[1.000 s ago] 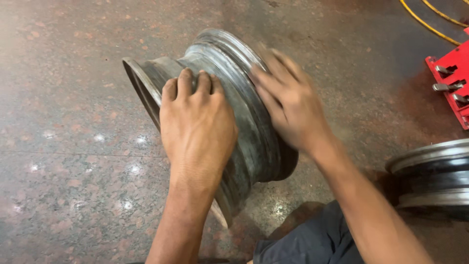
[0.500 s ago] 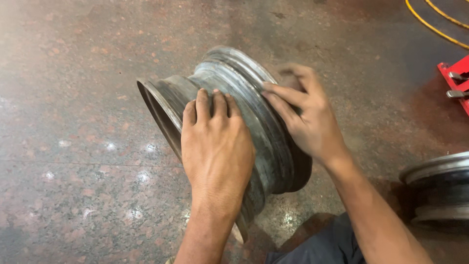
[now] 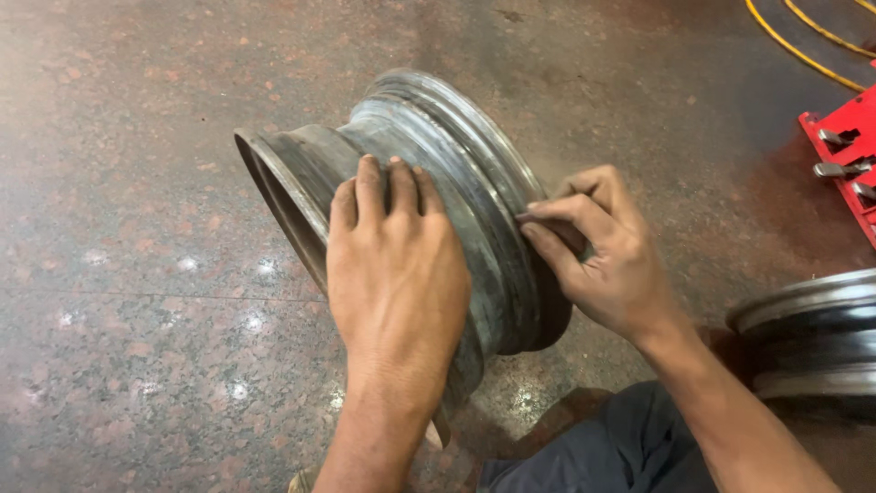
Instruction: The person is sanding a metal wheel rim using a sanding block. They hold the rim with one hand and rub the sanding block against the curved surfaces and edges with the other hand, rotating the rim to access different areas.
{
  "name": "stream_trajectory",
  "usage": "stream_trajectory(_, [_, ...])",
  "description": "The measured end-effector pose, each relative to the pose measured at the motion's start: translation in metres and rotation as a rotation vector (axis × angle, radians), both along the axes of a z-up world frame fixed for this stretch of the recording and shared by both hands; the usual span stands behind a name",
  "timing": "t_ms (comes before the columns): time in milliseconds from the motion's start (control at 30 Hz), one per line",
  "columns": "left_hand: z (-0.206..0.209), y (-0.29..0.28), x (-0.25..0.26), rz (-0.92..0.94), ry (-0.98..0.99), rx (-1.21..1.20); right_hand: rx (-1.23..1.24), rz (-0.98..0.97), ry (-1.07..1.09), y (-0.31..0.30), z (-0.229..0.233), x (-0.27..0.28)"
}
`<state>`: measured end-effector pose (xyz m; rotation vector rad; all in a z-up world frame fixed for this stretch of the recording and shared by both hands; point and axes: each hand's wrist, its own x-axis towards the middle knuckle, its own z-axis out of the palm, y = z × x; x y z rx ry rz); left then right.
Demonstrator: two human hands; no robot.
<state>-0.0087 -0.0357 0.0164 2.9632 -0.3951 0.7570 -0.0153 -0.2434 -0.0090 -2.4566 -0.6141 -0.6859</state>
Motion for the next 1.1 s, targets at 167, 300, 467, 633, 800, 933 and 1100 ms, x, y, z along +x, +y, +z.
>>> stream_trajectory(167, [-0.003, -0.001, -0.006, -0.025, -0.064, -0.049, -0.088, 0.110, -0.040, -0.004, 0.012, 0.060])
stream_trajectory(300, [0.004, 0.006, -0.004, -0.055, -0.039, -0.098, -0.172, 0.105, -0.082, -0.006, 0.012, 0.050])
stream_trajectory(467, [-0.007, -0.002, 0.002, -0.015, -0.043, 0.013, -0.075, 0.096, -0.033, -0.014, 0.004, 0.028])
stream_trajectory(633, [0.000, 0.005, -0.001, -0.044, -0.044, -0.067, 0.009, 0.160, 0.030, 0.018, 0.040, 0.105])
stream_trajectory(800, [-0.002, 0.001, 0.001, -0.026, -0.049, -0.035, 0.242, -0.051, 0.232, 0.011, 0.059, 0.075])
stream_trajectory(933, [-0.008, 0.000, -0.003, -0.018, -0.066, -0.059, -0.011, 0.031, -0.059, -0.008, 0.040, 0.033])
stream_trajectory(1100, [-0.003, 0.000, -0.008, -0.041, -0.134, -0.104, -0.395, 0.083, -0.423, -0.020, 0.018, 0.024])
